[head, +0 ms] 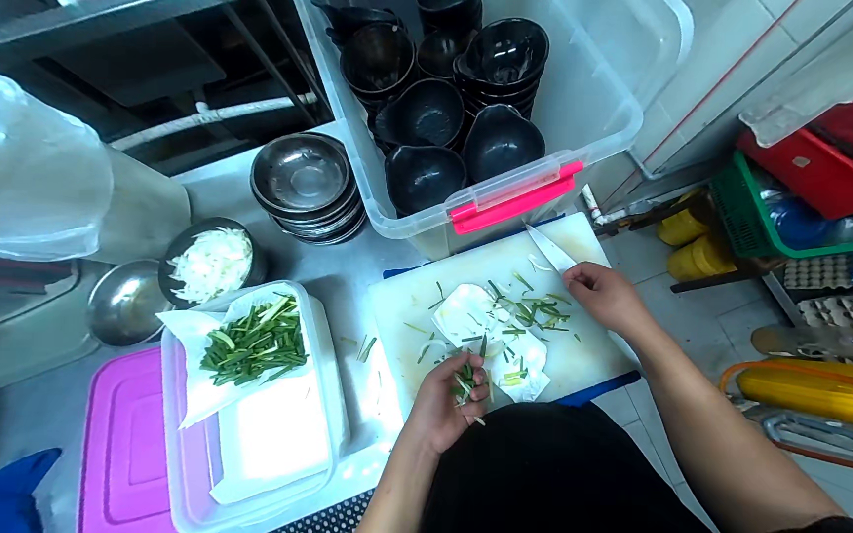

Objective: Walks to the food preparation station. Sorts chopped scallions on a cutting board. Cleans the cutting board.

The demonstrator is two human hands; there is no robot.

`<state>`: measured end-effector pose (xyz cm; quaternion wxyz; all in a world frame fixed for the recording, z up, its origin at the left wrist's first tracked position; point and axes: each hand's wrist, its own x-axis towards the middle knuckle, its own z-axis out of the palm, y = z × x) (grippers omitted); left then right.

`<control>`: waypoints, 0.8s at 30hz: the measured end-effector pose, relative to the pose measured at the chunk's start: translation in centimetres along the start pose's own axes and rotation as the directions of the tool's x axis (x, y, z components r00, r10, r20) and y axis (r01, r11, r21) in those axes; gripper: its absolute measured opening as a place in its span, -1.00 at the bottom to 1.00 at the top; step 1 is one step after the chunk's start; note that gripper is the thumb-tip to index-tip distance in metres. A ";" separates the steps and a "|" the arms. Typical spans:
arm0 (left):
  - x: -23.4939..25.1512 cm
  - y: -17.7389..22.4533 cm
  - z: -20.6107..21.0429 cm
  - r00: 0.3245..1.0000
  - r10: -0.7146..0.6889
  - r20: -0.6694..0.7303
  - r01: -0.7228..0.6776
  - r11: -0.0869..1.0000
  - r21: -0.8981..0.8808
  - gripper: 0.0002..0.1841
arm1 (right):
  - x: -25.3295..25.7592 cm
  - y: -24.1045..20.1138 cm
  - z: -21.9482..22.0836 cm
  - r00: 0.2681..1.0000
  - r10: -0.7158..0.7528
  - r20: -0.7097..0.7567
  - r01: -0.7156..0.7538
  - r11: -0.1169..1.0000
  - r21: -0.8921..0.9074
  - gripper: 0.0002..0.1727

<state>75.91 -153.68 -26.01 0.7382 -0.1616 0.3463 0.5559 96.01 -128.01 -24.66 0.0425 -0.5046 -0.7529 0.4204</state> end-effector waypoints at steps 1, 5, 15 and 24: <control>0.0 0.0 0.0 1.000 -0.001 -0.002 0.001 1.000 -0.004 -0.58 | 0.0 -0.2 0.3 1.000 -0.008 0.007 0.008 0.999 -0.038 -0.81; 0.1 0.0 -0.2 1.000 0.005 0.018 -0.004 0.999 -0.044 -0.60 | 0.5 -1.5 1.6 0.999 -0.035 0.022 0.038 0.989 -0.142 -0.81; -2.3 1.9 -0.1 0.984 0.179 -0.017 -0.180 0.976 -0.121 -0.59 | -0.2 -1.8 1.4 0.974 -0.065 0.218 0.168 0.850 -0.499 -0.71; -5.7 5.0 -0.2 0.935 0.354 -0.034 -0.356 0.928 -0.111 -0.59 | -2.1 -0.9 0.4 0.993 -0.118 -0.021 0.114 0.985 -0.129 -0.76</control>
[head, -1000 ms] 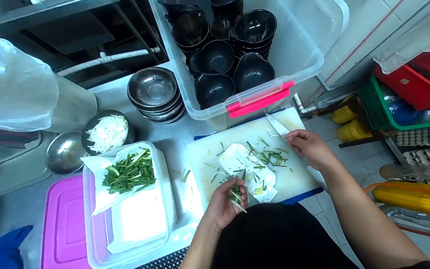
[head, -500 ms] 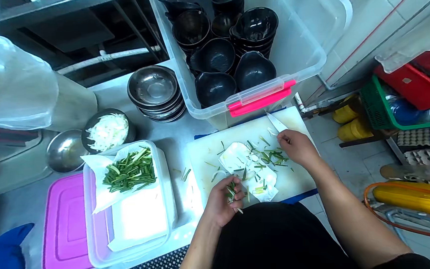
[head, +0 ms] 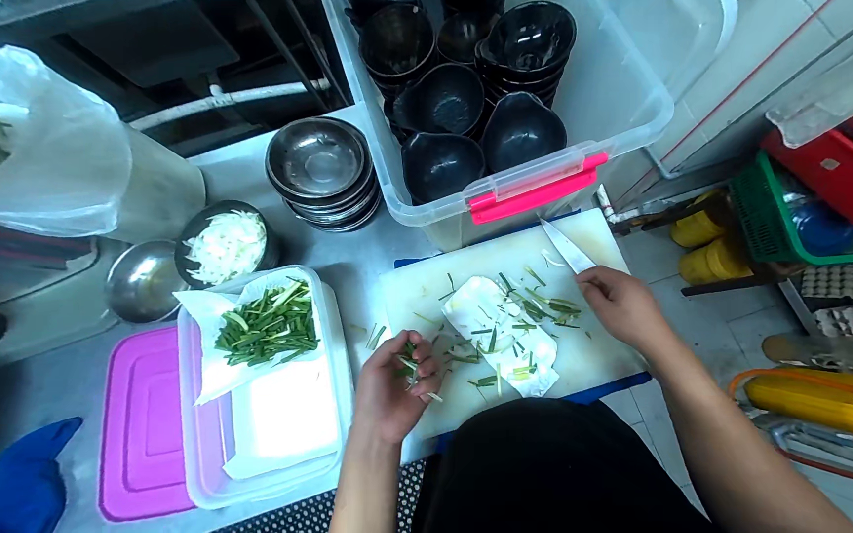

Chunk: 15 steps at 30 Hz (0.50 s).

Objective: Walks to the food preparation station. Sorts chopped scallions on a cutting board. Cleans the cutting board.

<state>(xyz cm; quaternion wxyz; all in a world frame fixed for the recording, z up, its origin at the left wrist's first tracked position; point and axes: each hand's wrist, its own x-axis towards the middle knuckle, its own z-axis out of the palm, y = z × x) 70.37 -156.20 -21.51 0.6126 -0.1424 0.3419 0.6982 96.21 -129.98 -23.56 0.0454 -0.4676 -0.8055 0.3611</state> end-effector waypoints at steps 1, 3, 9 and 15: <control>-0.8 1.1 0.2 0.998 0.058 0.001 -0.058 0.998 0.018 -0.60 | -0.2 0.2 -0.2 1.000 -0.012 0.001 0.012 1.000 -0.018 -0.76; -2.7 3.9 -0.1 0.974 0.224 0.017 -0.225 0.972 0.062 -0.58 | -0.5 0.8 -0.2 0.996 -0.084 0.015 0.085 0.994 -0.072 -0.77; -6.6 11.4 -2.4 0.550 0.786 -0.282 -0.663 0.616 0.425 -0.56 | -1.2 1.3 1.0 0.984 -0.163 0.067 0.171 0.976 -0.135 -0.78; -6.8 14.8 -5.5 0.447 0.766 -0.461 -0.793 0.578 0.191 -0.69 | -1.4 1.0 2.4 0.967 -0.210 0.147 0.232 0.960 -0.156 -0.79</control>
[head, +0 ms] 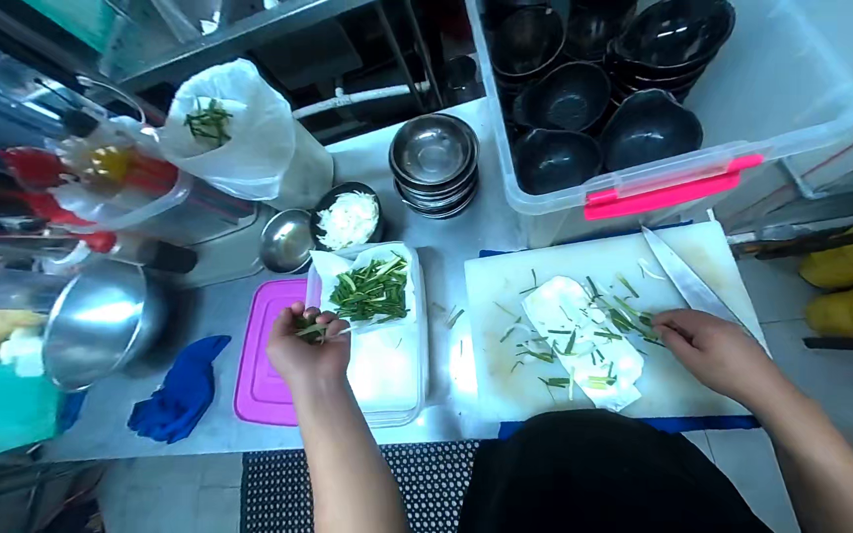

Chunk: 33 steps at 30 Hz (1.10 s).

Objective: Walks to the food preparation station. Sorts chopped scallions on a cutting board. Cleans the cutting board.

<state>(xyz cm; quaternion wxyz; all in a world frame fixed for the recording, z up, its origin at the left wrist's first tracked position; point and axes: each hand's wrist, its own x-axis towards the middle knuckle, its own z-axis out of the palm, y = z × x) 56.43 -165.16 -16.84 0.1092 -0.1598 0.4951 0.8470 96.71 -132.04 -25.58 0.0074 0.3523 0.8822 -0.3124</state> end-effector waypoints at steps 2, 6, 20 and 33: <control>1.0 0.3 0.2 0.999 -0.015 0.030 0.020 0.989 -0.145 -0.66 | 0.1 -0.2 -0.2 1.000 -0.020 0.014 0.020 1.000 -0.007 -0.80; 4.3 -1.1 0.6 0.969 0.088 0.230 -0.106 0.992 0.068 -0.57 | 0.0 0.1 -0.5 0.999 -0.030 0.021 0.030 0.999 -0.013 -0.80; -2.3 -3.0 -5.2 0.965 -0.090 0.245 -0.208 0.303 0.930 -0.65 | -1.9 2.8 0.2 1.000 0.018 0.011 -0.018 1.000 -0.009 -0.71; -0.4 -8.1 -5.5 0.975 -0.156 0.161 -0.214 -0.433 0.876 -0.79 | 0.3 -0.4 -1.3 0.998 -0.041 0.051 0.043 0.998 -0.055 -0.81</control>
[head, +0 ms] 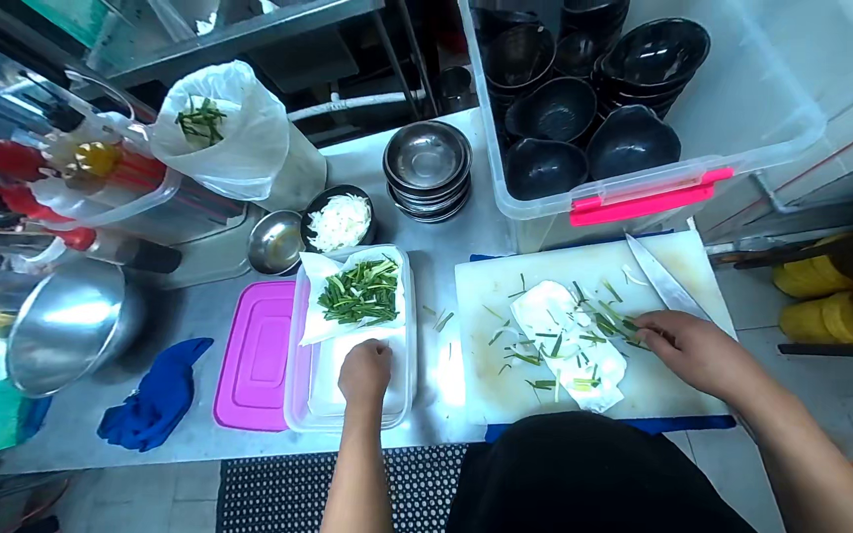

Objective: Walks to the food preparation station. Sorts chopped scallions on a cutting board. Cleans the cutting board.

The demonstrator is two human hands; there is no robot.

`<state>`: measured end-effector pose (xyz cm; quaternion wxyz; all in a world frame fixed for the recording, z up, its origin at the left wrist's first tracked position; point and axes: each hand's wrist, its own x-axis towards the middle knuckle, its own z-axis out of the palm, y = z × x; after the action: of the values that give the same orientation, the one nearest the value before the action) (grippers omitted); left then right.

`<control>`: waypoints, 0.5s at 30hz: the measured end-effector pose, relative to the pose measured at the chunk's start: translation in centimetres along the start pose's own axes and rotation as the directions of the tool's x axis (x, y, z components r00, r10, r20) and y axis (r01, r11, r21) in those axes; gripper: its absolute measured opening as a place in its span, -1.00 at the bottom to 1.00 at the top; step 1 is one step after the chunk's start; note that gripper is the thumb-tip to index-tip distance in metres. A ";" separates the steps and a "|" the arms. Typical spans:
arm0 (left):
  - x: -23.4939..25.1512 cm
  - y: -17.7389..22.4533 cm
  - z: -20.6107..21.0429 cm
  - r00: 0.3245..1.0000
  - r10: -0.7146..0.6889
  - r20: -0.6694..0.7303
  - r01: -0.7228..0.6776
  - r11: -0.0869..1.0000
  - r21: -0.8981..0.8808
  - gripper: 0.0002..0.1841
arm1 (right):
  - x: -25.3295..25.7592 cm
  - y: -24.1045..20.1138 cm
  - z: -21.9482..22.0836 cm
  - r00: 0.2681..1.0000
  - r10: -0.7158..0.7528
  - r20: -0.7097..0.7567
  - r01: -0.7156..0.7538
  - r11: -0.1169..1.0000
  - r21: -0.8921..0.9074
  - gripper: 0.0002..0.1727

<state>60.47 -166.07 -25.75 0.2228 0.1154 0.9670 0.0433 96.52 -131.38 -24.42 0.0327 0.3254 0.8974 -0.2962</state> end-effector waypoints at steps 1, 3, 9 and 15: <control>0.1 0.0 0.0 1.000 0.001 0.007 -0.001 1.000 0.012 -0.79 | -0.1 0.1 0.1 1.000 0.003 0.004 -0.003 1.000 0.001 -0.81; 0.3 0.0 0.1 1.000 -0.003 0.017 0.003 1.000 0.031 -0.80 | -0.4 0.4 0.4 1.000 0.003 0.014 -0.003 1.000 -0.007 -0.81; -2.8 0.5 -2.2 0.981 0.091 -0.169 -0.111 0.988 -0.110 -0.79 | -1.8 1.1 0.9 1.000 -0.012 -0.006 0.012 1.000 0.014 -0.80; -10.3 7.5 -1.9 0.886 0.379 -0.269 -0.464 0.724 -0.511 -0.85 | -3.5 2.5 0.7 0.999 0.040 -0.028 -0.039 0.999 0.036 -0.77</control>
<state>70.21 -161.34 -18.71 0.1599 0.2583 0.8722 0.3834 100.69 -132.21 -25.45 0.0199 0.3477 0.8859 -0.3064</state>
